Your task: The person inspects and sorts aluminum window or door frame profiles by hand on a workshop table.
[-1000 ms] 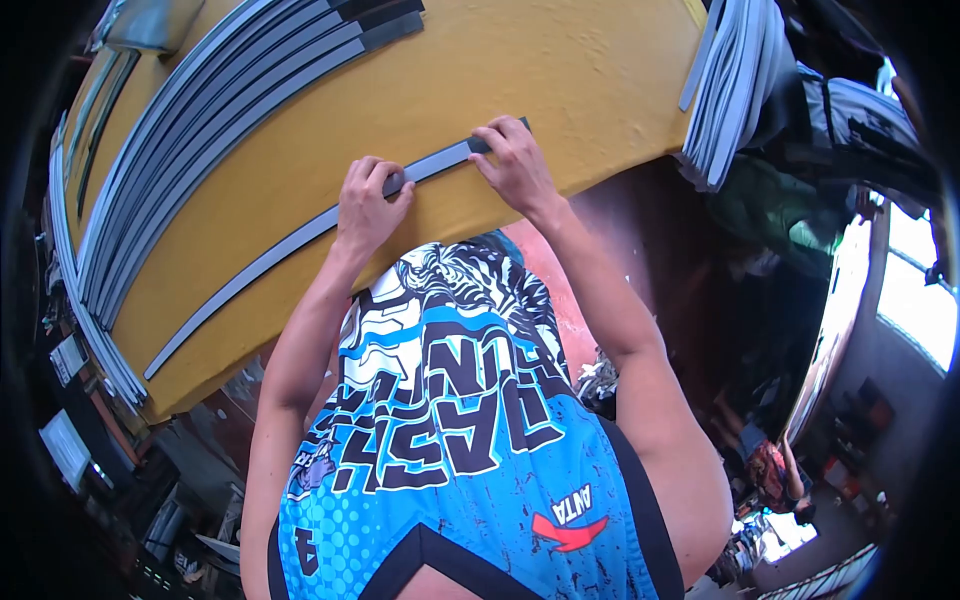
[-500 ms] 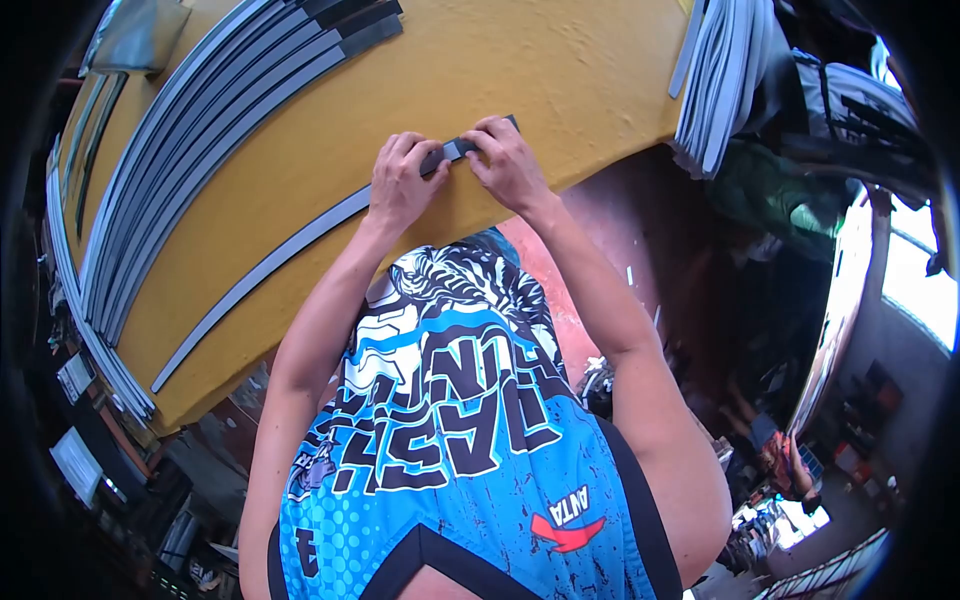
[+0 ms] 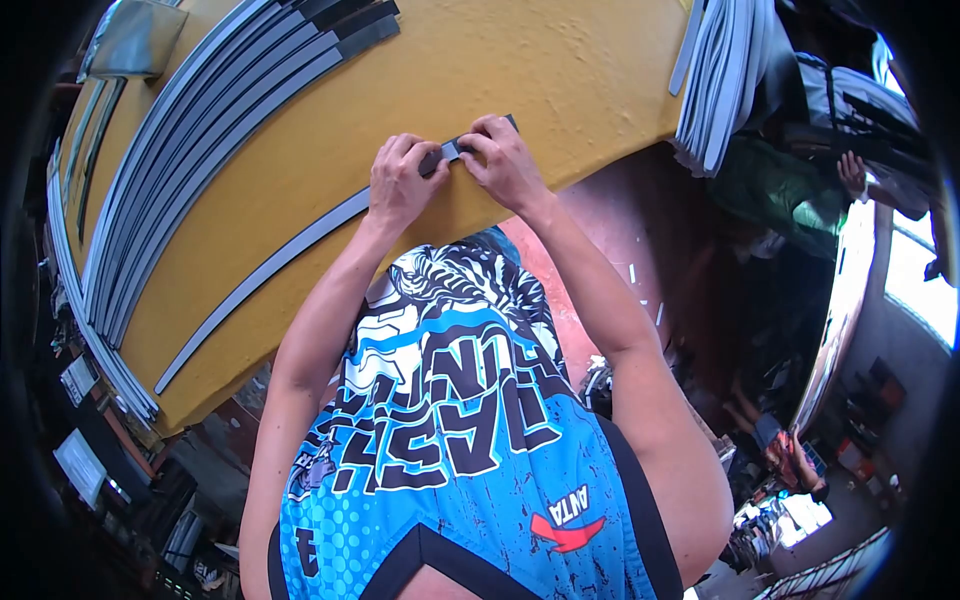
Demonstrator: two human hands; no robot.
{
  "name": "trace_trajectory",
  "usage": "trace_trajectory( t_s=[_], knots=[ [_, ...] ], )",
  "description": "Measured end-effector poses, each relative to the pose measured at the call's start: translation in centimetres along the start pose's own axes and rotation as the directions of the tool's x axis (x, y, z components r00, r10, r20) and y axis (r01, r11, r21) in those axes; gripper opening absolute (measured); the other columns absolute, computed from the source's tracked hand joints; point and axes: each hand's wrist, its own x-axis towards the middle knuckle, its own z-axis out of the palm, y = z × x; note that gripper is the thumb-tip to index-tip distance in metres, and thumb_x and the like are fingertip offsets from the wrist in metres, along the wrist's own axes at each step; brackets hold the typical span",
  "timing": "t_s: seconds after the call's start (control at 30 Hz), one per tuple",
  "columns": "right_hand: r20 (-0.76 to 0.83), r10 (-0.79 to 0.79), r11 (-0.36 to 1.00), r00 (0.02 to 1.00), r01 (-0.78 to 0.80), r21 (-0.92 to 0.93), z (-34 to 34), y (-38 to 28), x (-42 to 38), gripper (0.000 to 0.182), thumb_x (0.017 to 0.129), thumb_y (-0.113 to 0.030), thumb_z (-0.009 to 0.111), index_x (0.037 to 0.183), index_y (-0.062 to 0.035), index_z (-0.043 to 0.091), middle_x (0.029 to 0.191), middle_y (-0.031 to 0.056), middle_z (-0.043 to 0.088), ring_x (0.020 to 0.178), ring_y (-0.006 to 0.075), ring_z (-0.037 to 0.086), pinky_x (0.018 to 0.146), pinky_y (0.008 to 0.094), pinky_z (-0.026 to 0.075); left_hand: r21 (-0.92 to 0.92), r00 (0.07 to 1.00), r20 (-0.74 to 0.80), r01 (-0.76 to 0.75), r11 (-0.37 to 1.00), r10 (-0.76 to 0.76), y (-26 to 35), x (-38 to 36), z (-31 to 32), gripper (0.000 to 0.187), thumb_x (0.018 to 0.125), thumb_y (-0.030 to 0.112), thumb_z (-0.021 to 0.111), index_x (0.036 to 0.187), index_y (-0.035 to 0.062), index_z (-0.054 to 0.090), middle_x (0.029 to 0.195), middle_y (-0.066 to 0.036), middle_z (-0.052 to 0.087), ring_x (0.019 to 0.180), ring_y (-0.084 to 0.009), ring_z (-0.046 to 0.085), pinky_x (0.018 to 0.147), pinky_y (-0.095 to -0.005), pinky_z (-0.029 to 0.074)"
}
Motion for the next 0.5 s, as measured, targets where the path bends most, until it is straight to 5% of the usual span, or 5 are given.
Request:
trace_trajectory(
  t_s=[0.27,0.5],
  knots=[
    [-0.003,-0.003,1.0,1.0,0.003,0.003,0.0,0.0,0.0,0.018,0.08,-0.008,0.072,0.096,-0.0004,0.071,0.104,0.0141,0.06,0.101,0.0309,0.058,0.088,0.04,0.05,0.005,1.0,-0.02,-0.014,1.0,0.014,0.1,-0.1,0.0,0.018,0.076,0.018,0.076,0.088,0.0049,0.072,0.09,-0.008,0.066,0.09,-0.0275,0.062,0.082,-0.0393,0.05],
    [-0.019,0.114,0.971,0.993,-0.107,0.214,0.0,0.6,0.2,0.018,0.082,-0.008,0.07,0.098,0.0,0.068,0.105,0.0144,0.062,0.103,0.0323,0.058,0.089,0.0404,0.049,-0.071,0.999,-0.024,-0.032,0.997,0.03,-0.3,-1.4,-0.7,0.027,0.078,0.015,0.078,0.102,0.0049,0.072,0.098,-0.009,0.067,0.096,-0.0288,0.062,0.087,-0.039,0.05]
  ],
)
